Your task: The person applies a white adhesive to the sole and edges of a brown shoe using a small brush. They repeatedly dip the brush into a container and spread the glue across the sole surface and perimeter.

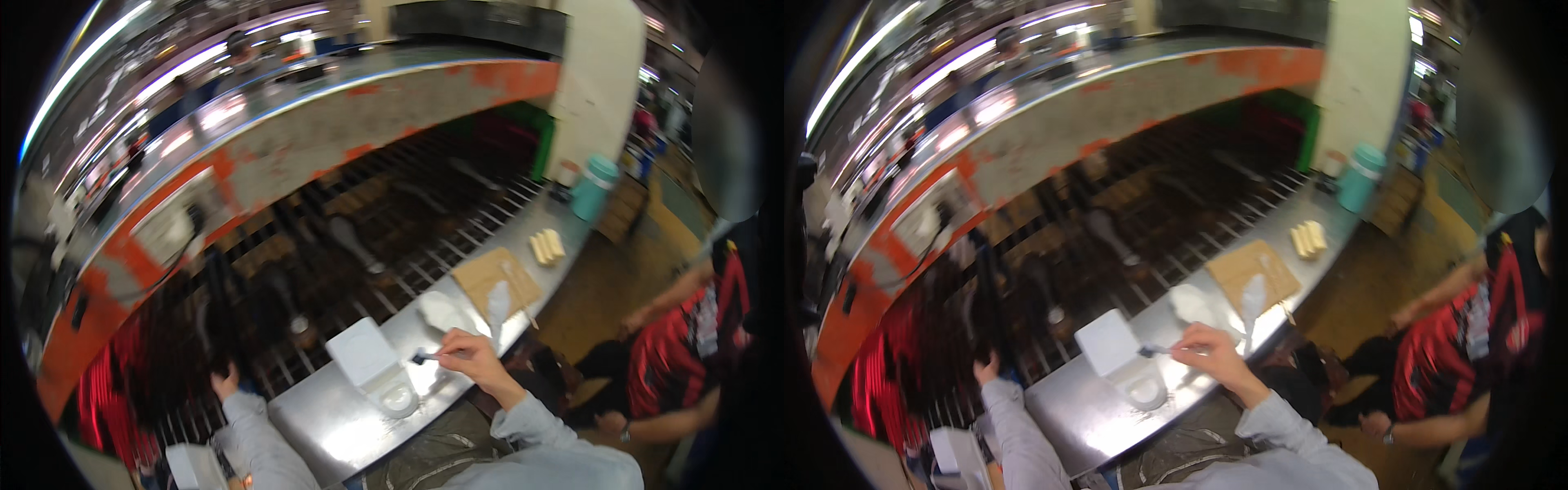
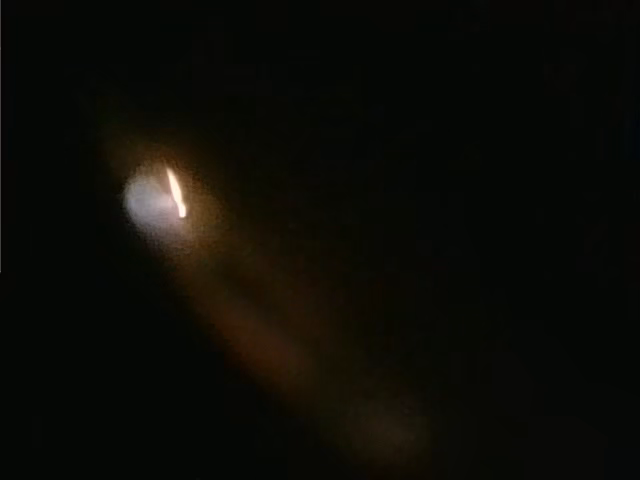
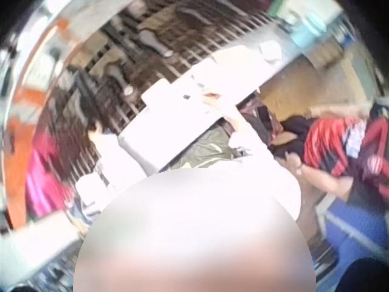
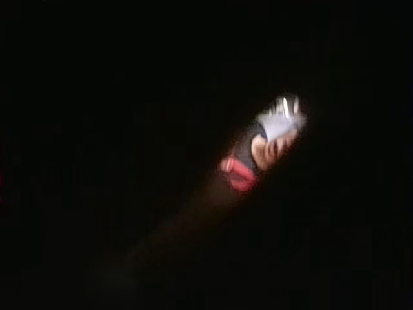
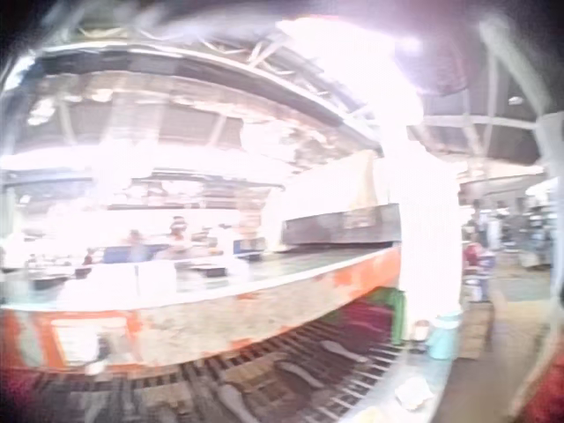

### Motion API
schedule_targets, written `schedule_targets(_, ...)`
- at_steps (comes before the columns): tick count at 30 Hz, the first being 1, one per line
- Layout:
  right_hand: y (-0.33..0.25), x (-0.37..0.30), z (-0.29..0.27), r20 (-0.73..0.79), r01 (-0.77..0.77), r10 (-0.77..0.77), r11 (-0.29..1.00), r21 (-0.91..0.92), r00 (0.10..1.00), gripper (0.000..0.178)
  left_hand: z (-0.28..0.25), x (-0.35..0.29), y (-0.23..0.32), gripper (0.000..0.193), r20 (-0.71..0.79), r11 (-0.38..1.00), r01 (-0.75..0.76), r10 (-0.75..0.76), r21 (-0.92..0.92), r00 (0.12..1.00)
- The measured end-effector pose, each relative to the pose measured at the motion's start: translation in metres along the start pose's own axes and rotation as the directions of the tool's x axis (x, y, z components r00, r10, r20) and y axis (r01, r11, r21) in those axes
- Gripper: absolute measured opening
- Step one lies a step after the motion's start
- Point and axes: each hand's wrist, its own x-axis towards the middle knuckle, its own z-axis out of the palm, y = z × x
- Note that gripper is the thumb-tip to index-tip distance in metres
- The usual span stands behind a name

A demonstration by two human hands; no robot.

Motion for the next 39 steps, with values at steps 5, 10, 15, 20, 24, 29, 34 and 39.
schedule_targets(5, 0.004, 0.001, -0.005, -0.005, 0.054, -0.055, 0.997, -0.062, 0.998, 0.013, 0.021, -0.01, 0.016, 0.052, 0.121, 0.453, -0.297, 0.378, 0.841, 0.918)
schedule_targets(10, 0.01, -0.004, -0.008, -0.006, 0.051, -0.051, 0.998, -0.027, 0.999, 0.016, 0.11, -0.046, -0.006, 0.072, 0.119, 0.283, -0.371, 0.632, 0.885, 0.766)
schedule_targets(15, 0.019, 0.0, -0.008, -0.126, -0.027, 0.028, 1.0, 0.011, 0.992, 0.018, 0.242, -0.079, -0.084, 0.1, 0.307, 0.492, -0.413, 0.284, 0.766, 0.908)
schedule_targets(20, 0.013, -0.007, -0.022, -0.168, 0.033, -0.038, 0.999, -0.035, 0.985, 0.02, 0.32, -0.094, -0.108, 0.109, 0.178, -0.199, -0.19, -0.08, 0.961, 0.981)
schedule_targets(24, 0.001, -0.018, -0.037, -0.2, -0.014, -0.01, 0.993, -0.116, 0.98, 0.02, 0.328, -0.095, -0.084, 0.109, 0.294, -0.139, -0.288, 0.029, 0.948, 0.955)
schedule_targets(29, -0.009, -0.029, -0.046, -0.172, 0.007, -0.023, 0.996, -0.093, 0.985, 0.02, 0.345, -0.132, -0.055, 0.11, 0.487, 0.059, -0.505, 0.194, 0.861, 0.852)
schedule_targets(34, -0.003, -0.024, -0.029, -0.168, -0.028, 0.017, 0.998, -0.061, 0.986, 0.023, 0.38, -0.223, -0.049, 0.11, 0.638, 0.363, -0.624, 0.095, 0.692, 0.764)
schedule_targets(39, 0.007, -0.018, 0.002, -0.051, 0.056, -0.061, 0.993, -0.1, 0.997, 0.022, 0.404, -0.298, -0.053, 0.11, 0.682, 0.609, -0.503, -0.087, 0.614, 0.727)
